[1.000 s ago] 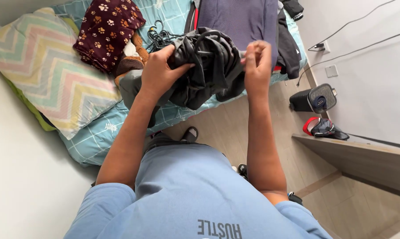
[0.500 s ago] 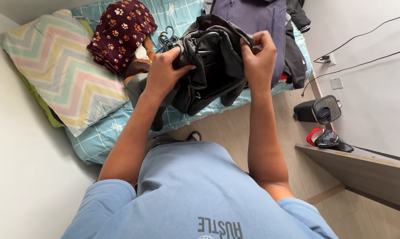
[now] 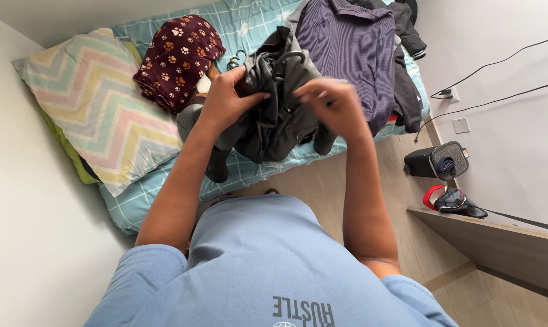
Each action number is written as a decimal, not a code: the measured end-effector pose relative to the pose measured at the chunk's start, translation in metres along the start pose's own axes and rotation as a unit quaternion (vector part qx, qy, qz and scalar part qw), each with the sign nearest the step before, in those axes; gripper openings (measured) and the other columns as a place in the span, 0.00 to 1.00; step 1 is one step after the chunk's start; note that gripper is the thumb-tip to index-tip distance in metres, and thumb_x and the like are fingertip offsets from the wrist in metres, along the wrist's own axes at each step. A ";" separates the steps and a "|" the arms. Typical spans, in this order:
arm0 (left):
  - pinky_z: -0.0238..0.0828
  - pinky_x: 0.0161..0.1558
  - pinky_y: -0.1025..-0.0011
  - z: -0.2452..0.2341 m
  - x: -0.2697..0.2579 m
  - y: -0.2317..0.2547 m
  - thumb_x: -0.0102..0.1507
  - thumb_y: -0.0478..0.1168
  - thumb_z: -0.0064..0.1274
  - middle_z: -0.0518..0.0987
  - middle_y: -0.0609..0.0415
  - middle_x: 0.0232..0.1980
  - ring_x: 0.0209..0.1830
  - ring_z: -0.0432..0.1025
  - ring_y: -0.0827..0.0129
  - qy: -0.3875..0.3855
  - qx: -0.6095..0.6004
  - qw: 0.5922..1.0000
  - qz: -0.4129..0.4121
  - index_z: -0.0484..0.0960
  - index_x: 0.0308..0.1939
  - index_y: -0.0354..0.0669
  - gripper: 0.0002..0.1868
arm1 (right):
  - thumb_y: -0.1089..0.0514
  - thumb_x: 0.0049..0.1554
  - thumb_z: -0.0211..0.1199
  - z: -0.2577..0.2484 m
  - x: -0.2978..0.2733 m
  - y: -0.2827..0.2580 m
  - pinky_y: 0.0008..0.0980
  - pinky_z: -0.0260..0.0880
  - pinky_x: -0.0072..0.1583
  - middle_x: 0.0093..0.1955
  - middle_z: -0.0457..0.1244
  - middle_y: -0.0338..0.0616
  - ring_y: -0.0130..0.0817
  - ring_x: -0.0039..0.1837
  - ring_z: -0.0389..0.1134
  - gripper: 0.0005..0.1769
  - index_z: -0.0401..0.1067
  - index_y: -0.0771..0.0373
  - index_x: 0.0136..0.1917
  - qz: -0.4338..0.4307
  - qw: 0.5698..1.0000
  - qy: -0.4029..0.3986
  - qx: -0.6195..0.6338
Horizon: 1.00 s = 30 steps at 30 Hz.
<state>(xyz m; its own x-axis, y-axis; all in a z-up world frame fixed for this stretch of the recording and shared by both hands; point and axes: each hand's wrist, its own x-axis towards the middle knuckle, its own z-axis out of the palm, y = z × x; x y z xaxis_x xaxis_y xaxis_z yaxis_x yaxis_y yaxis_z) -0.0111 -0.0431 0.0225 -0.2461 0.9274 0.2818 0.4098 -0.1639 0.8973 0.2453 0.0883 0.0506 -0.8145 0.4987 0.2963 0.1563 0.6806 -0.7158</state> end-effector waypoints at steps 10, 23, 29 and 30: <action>0.69 0.34 0.70 -0.030 -0.005 -0.011 0.57 0.43 0.72 0.80 0.53 0.32 0.31 0.71 0.73 -0.029 0.000 1.000 -0.011 0.80 0.43 0.33 0.21 | 0.57 0.56 0.73 0.016 0.028 -0.028 0.36 0.73 0.54 0.49 0.71 0.48 0.35 0.52 0.74 0.31 0.67 0.64 0.69 0.091 0.995 -0.033 -0.001; 0.59 0.60 0.58 -0.009 -0.013 -0.017 0.58 0.47 0.72 0.69 0.48 0.53 0.57 0.63 0.55 0.199 0.134 0.971 0.013 0.79 0.47 0.35 0.24 | 0.62 0.57 0.74 0.041 0.056 -0.050 0.28 0.73 0.49 0.45 0.72 0.45 0.25 0.47 0.72 0.17 0.74 0.69 0.58 0.091 0.994 0.064 0.021; 0.69 0.49 0.66 -0.022 -0.011 -0.013 0.61 0.34 0.66 0.71 0.51 0.50 0.47 0.70 0.61 0.223 0.095 0.970 -0.001 0.77 0.47 0.36 0.15 | 0.62 0.57 0.74 0.045 0.060 -0.052 0.28 0.74 0.48 0.45 0.72 0.45 0.26 0.46 0.73 0.18 0.74 0.68 0.58 0.087 0.993 0.077 0.002; 0.72 0.43 0.68 -0.026 -0.010 -0.011 0.63 0.32 0.63 0.71 0.51 0.49 0.41 0.73 0.63 0.207 0.076 0.975 -0.033 0.77 0.49 0.35 0.13 | 0.61 0.57 0.75 0.046 0.061 -0.054 0.29 0.74 0.48 0.45 0.72 0.46 0.27 0.46 0.73 0.19 0.74 0.68 0.59 0.079 0.993 0.085 -0.009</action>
<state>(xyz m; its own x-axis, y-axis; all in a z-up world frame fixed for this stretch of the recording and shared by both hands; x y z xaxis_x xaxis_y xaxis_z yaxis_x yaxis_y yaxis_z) -0.0357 -0.0593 0.0187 -0.5964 0.7140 0.3667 0.4996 -0.0273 0.8658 0.1617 0.0575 0.0782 -0.6738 0.6818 0.2848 0.2852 0.5955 -0.7510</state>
